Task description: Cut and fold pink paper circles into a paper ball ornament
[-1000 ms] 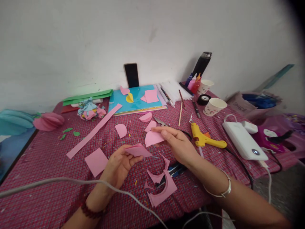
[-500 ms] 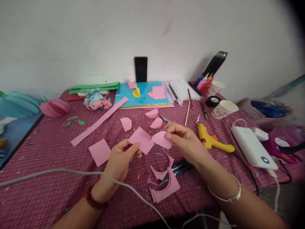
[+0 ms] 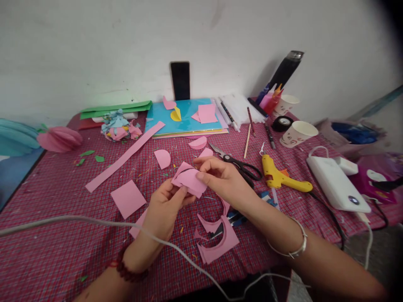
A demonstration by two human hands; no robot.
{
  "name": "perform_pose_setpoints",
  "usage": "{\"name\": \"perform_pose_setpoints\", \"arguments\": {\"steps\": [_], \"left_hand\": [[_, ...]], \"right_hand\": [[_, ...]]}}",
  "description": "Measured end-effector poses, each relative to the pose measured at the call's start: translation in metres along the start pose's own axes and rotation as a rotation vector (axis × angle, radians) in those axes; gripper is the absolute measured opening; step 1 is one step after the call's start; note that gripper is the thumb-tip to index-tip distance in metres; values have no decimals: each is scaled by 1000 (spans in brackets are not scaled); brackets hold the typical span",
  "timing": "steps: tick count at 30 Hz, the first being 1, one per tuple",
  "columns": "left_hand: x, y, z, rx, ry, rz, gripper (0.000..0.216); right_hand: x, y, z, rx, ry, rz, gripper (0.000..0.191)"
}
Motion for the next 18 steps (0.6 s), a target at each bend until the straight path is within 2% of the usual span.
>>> {"name": "perform_pose_setpoints", "arguments": {"steps": [4, 11, 18], "left_hand": [[3, -5, -3, 25, -5, 16, 25], [11, -10, -11, 70, -10, 50, 16], [10, -11, -10, 135, 44, 7, 15]], "right_hand": [[-1, -9, -10, -28, -100, 78, 18], [-2, -7, -10, 79, -77, 3, 15], [0, -9, -13, 92, -71, -40, 14]]}}
Point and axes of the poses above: each hand's wrist, its own x-axis away from the middle knuckle, its own y-axis out of the back of the hand, z = x × y, the point moved 5 cm from there along -x, towards the middle knuckle
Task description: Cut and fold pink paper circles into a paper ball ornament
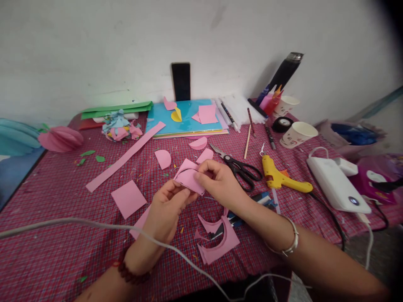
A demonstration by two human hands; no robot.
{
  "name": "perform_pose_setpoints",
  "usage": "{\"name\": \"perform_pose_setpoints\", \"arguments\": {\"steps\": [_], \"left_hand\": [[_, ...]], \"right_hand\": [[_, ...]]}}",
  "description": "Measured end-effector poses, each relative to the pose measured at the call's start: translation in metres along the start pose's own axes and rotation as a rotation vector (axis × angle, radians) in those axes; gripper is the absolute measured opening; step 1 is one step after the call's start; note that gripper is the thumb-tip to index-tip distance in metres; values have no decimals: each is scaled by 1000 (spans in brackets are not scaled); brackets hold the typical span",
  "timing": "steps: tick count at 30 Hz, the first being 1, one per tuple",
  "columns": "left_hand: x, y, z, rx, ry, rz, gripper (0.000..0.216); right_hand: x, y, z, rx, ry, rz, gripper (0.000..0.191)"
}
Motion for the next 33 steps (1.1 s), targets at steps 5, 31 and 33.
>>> {"name": "perform_pose_setpoints", "arguments": {"steps": [5, 31, 33], "left_hand": [[1, 1, 1, 20, 1, -7, 15], [-4, 4, 3, -48, 12, -33, 13], [-4, 7, 4, -88, 39, -54, 13]], "right_hand": [[-1, -1, 0, -2, 8, -3, 13], [1, -3, 2, 25, 6, 17, 13], [1, -3, 2, 22, 8, 16, 14]]}}
Point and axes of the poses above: each hand's wrist, its own x-axis away from the middle knuckle, its own y-axis out of the back of the hand, z = x × y, the point moved 5 cm from there along -x, towards the middle knuckle
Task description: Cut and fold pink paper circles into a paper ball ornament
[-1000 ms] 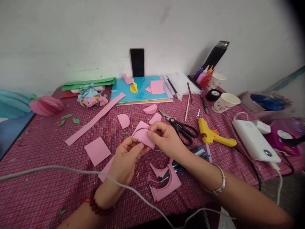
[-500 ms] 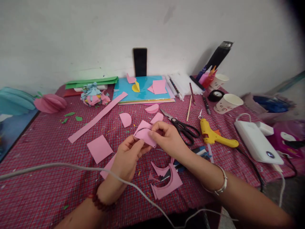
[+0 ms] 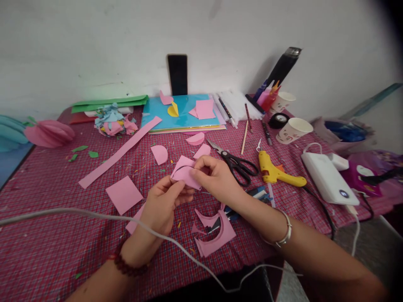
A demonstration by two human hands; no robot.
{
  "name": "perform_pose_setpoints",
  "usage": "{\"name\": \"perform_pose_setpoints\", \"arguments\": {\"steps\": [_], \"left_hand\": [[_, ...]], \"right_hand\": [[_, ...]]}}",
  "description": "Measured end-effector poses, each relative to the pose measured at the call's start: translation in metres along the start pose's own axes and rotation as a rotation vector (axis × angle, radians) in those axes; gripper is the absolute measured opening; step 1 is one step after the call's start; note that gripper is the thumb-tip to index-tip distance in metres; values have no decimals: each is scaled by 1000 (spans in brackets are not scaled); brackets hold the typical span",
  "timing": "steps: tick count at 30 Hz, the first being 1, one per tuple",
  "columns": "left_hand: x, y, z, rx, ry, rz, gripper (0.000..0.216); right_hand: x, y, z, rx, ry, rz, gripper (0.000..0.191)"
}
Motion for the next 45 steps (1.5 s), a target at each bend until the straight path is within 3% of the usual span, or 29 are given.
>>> {"name": "perform_pose_setpoints", "arguments": {"steps": [9, 20, 35, 45], "left_hand": [[-5, 9, -1, 169, 103, -32, 15], [-5, 9, -4, 248, 20, -37, 15], [-5, 9, -1, 225, 16, -64, 13], [2, 3, -5, 214, -89, -40, 8]], "right_hand": [[0, 1, 1, -94, -51, 79, 18], [0, -2, -6, -116, -72, 91, 22], [-2, -3, -11, -121, -118, 94, 23], [1, -2, -10, -171, -99, 17, 18]]}}
Point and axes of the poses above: each hand's wrist, its own x-axis away from the middle knuckle, its own y-axis out of the back of the hand, z = x × y, the point moved 5 cm from there along -x, towards the middle knuckle
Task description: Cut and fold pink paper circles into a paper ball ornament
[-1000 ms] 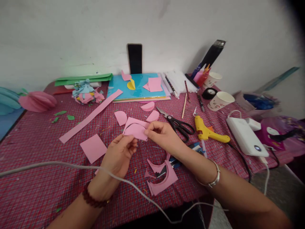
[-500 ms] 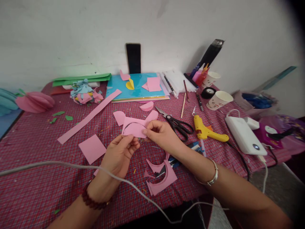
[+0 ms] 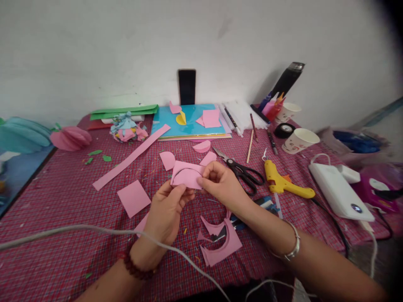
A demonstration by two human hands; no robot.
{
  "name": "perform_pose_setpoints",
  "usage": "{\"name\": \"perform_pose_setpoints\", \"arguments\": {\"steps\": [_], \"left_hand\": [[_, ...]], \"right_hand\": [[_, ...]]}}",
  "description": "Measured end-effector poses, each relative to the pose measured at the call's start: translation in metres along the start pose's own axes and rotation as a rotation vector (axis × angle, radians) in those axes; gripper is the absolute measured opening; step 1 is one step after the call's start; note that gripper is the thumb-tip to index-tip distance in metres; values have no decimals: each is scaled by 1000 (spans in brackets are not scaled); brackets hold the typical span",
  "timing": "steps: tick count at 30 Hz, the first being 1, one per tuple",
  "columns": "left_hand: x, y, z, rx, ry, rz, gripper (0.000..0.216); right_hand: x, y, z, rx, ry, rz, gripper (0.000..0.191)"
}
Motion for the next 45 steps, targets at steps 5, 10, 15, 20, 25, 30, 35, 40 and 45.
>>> {"name": "perform_pose_setpoints", "arguments": {"steps": [5, 10, 15, 20, 25, 30, 35, 40, 45], "left_hand": [[3, 0, -1, -45, -31, -8, 11], [4, 1, 2, -116, -60, 13, 10], [7, -3, 4, -105, -70, 72, 14], [8, -5, 3, -132, -98, 119, 12], [9, -6, -4, -202, -173, 135, 15], [1, 0, -19, -197, -229, 61, 11], [-16, 19, -38, -103, -319, -41, 10], [-28, 29, -41, -45, -313, -85, 10], [-35, 31, -38, -15, -313, -65, 12]], "right_hand": [[1, -3, -5, -102, -59, 19, 46], [1, -10, -4, -118, -72, 107, 20], [5, -11, -1, -132, -52, 123, 15], [10, -10, 0, -102, -55, 139, 17], [13, -17, 0, -76, -65, 156, 20], [9, 20, 18, 238, 120, 164, 21], [23, 116, 7, 988, 169, -93, 32], [43, 136, -20, 1320, 160, 26, 36], [24, 127, -18, 1484, 83, 101, 45]]}}
Point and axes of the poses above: each hand's wrist, its own x-axis away from the middle knuckle, its own y-axis out of the back of the hand, z = x × y, the point moved 5 cm from there along -x, towards the middle knuckle
